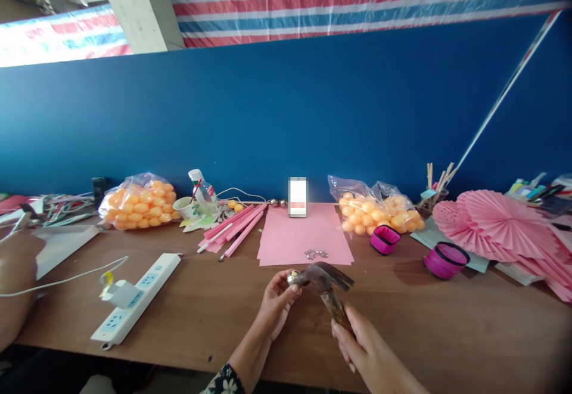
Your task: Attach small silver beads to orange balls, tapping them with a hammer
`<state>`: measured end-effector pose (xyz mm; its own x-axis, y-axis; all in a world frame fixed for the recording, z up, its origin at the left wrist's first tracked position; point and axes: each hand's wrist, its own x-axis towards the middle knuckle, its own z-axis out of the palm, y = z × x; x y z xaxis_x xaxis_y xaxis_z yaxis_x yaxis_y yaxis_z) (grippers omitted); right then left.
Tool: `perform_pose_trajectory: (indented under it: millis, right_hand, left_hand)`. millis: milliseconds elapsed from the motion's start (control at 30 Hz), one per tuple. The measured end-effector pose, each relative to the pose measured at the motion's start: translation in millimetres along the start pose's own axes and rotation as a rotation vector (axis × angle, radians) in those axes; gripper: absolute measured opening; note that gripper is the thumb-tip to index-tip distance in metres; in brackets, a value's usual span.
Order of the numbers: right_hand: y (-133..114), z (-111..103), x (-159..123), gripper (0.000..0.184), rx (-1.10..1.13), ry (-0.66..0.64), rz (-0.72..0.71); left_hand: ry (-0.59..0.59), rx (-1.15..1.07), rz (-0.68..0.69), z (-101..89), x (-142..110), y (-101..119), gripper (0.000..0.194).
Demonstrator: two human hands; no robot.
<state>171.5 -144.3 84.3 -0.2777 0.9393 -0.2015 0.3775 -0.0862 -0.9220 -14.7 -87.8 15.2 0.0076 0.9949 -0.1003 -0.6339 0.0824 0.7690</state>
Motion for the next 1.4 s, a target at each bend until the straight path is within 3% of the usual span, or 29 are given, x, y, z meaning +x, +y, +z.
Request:
perform_pose_trajectory:
  millis: [133,433,667,1000,1267,1400]
  right_hand:
    - [-0.2,-2.7,-0.3,0.034,0.028,-0.031,0.032]
    - [-0.1,-8.9,-1.9,0.041,-0.043,0.068,0.024]
    - [-8.5,-6.7,-4.5,0.046,-0.123,0.054,-0.026]
    - [-13.8,-9.8,-5.7,0.048,-0.196,0.136,-0.051]
    - [-8.4,-9.2,-4.3,0.048,-0.218,0.060,-0.010]
    - [-8.2,-10.7,-6.7,0.050,-0.232,0.069,-0.020]
  left_hand:
    - [0.056,-0.025,-0.003,2.9,-2.5,2.7,0.039]
    - [-0.010,0.055,0.020,-2.6,-0.2,-2.9,0.053]
    - [0.020,0.236,0.118,-2.9,0.4,-8.7,0.052]
    - [0.033,0.348,0.121,5.7,-3.5,-4.8,0.044]
    - [-0.009,0.462,0.197,-0.7,-1.5,-13.1,0.042]
    - [0.028,0.485,0.203,0.3,-1.1,-11.8,0.043]
